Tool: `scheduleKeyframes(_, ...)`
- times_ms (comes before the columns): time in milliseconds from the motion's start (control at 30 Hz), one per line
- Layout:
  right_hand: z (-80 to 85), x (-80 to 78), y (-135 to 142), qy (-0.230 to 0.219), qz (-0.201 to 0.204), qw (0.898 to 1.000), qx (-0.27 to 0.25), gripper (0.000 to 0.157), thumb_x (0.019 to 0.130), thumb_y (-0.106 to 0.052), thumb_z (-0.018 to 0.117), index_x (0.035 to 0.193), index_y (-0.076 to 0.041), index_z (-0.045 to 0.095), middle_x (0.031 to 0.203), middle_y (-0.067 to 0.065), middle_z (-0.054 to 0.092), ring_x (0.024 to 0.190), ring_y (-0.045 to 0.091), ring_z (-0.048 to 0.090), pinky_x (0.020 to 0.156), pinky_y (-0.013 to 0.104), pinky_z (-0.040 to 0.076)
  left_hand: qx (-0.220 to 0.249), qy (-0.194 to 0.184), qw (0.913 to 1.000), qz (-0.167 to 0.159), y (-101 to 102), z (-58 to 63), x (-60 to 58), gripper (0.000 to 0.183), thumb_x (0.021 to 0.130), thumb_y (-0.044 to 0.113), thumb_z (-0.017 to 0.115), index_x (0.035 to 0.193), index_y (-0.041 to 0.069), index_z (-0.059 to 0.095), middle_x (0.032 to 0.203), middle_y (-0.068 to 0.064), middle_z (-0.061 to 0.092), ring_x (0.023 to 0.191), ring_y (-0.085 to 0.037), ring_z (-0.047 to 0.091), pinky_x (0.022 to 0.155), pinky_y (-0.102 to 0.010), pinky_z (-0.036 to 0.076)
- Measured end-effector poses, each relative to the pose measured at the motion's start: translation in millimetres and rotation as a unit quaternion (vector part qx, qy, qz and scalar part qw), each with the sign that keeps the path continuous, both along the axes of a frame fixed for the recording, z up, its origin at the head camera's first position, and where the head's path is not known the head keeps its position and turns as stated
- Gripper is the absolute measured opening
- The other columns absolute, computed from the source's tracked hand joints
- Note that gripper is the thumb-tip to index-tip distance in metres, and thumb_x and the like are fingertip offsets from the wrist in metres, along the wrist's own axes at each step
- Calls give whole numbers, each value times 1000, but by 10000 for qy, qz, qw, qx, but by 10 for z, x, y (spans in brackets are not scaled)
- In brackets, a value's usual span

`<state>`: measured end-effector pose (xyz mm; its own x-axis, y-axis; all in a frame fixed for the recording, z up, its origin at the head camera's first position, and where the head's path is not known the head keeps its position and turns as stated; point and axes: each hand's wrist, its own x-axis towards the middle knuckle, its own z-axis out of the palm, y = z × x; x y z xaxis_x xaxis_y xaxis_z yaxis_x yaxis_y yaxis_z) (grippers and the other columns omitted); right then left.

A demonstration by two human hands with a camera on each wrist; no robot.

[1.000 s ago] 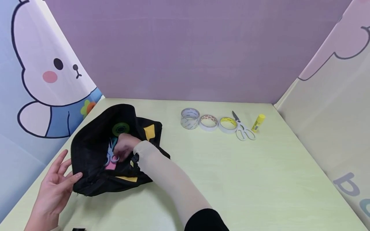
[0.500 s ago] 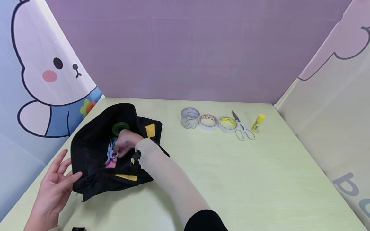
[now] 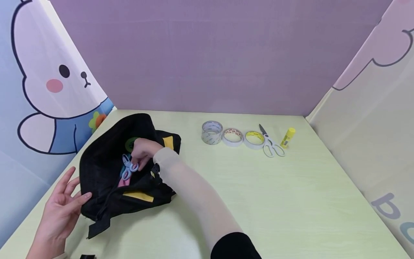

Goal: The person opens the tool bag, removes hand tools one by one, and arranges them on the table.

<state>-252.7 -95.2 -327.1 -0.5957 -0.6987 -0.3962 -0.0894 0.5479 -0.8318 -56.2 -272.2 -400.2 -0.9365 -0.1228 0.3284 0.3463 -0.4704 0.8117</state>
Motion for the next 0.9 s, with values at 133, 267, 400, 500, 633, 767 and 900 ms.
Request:
scheduleKeyframes(133, 118, -8, 83, 207, 170, 9995, 140, 28, 89, 13, 59, 63, 4, 60, 65, 14, 62, 53, 20, 64, 62, 34, 60, -85, -29, 10000, 43, 10, 1, -4, 87, 88, -32, 43, 158, 14, 18, 130, -5, 56, 105, -17, 68, 82, -25, 57)
scheduleKeyframes(267, 231, -6, 158, 342, 339, 9986, 225, 20, 89, 12, 60, 71, 8, 67, 66, 15, 64, 54, 20, 64, 64, 34, 60, -102, -90, 9999, 69, 18, -5, -5, 88, 88, -31, 43, 159, 14, 18, 129, -4, 56, 104, -17, 68, 82, -25, 57)
scheduleKeyframes(400, 335, -31, 248, 523, 501, 9972, 193, 15, 90, 10, 62, 79, 10, 72, 68, 16, 66, 57, 20, 65, 65, 35, 60, -129, -240, 9996, 111, 18, -6, -2, 87, 89, -30, 44, 159, 15, 17, 130, -3, 56, 104, -16, 68, 82, -25, 56)
scheduleKeyframes(500, 410, -47, 314, 639, 488, 9967, 136, 14, 91, 9, 63, 82, 7, 74, 72, 16, 68, 60, 21, 66, 65, 35, 61, -166, -271, 9994, 109, 26, -3, -6, 87, 89, -29, 44, 159, 15, 16, 131, -2, 55, 104, -16, 68, 82, -24, 56)
scheduleKeyframes(633, 488, -58, 400, 662, 392, 9970, 95, 13, 92, 8, 64, 88, 5, 75, 76, 16, 70, 64, 20, 67, 67, 35, 61, -202, -235, 9995, 85, 41, -3, -14, 88, 89, -30, 44, 159, 15, 15, 131, -3, 54, 104, -15, 68, 81, -24, 57)
scheduleKeyframes(767, 537, -66, 507, 698, 363, 9969, -42, 11, 93, 5, 65, 96, 4, 75, 79, 16, 71, 66, 19, 67, 68, 34, 61, -215, -233, 9995, 83, 50, -8, -15, 88, 89, -29, 46, 159, 15, 16, 131, -2, 54, 104, -15, 68, 80, -23, 57)
scheduleKeyframes(900, 565, -84, 639, 702, 373, 9965, -269, 12, 94, 3, 65, 101, 5, 74, 81, 16, 71, 67, 19, 67, 69, 33, 61, -198, -221, 9995, 61, 59, -15, -19, 88, 89, -28, 49, 159, 15, 16, 132, -2, 55, 104, -16, 68, 79, -23, 57)
